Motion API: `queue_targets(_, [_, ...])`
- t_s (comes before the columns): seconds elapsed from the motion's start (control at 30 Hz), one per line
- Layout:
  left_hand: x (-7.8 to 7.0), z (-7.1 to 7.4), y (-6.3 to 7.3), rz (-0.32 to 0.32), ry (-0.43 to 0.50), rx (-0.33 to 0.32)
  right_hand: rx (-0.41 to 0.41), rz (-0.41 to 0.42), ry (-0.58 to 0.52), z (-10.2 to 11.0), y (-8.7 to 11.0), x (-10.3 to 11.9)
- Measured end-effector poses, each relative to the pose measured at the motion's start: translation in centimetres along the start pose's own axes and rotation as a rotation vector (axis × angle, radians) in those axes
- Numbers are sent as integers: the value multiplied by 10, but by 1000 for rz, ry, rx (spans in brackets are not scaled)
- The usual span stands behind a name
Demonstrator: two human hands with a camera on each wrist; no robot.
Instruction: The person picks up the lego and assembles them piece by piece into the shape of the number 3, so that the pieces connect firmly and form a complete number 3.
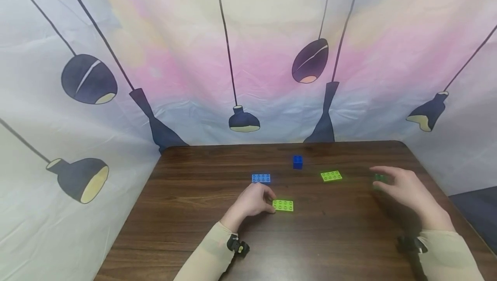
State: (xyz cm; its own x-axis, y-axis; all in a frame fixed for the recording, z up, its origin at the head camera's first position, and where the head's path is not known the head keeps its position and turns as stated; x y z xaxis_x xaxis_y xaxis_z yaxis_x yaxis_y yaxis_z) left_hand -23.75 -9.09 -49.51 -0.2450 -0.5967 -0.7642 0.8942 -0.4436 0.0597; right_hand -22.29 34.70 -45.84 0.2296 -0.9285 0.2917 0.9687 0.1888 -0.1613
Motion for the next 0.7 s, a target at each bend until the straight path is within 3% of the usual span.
queue_targets(0.23, [1,1,0,-1,-1,-4,-21,-22,-13,-3,0,-6])
queue_targets(0.7, [-1,0,1,5,-8,-6,23,-33,12,-14,1,-21])
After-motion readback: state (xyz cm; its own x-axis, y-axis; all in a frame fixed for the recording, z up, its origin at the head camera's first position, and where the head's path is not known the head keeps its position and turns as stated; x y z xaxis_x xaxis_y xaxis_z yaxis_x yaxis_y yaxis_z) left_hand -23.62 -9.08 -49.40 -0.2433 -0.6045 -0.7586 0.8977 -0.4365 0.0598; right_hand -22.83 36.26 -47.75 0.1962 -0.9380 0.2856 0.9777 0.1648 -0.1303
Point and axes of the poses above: each hand's wrist, its own y-axis away from the middle knuckle, its own z-axis out of the back of the hand, x = y × z, the point moved 3 cm from there along -y, towards the middle knuckle, and after that the axes turned 12 degrees about y, right-handed, at the moved point
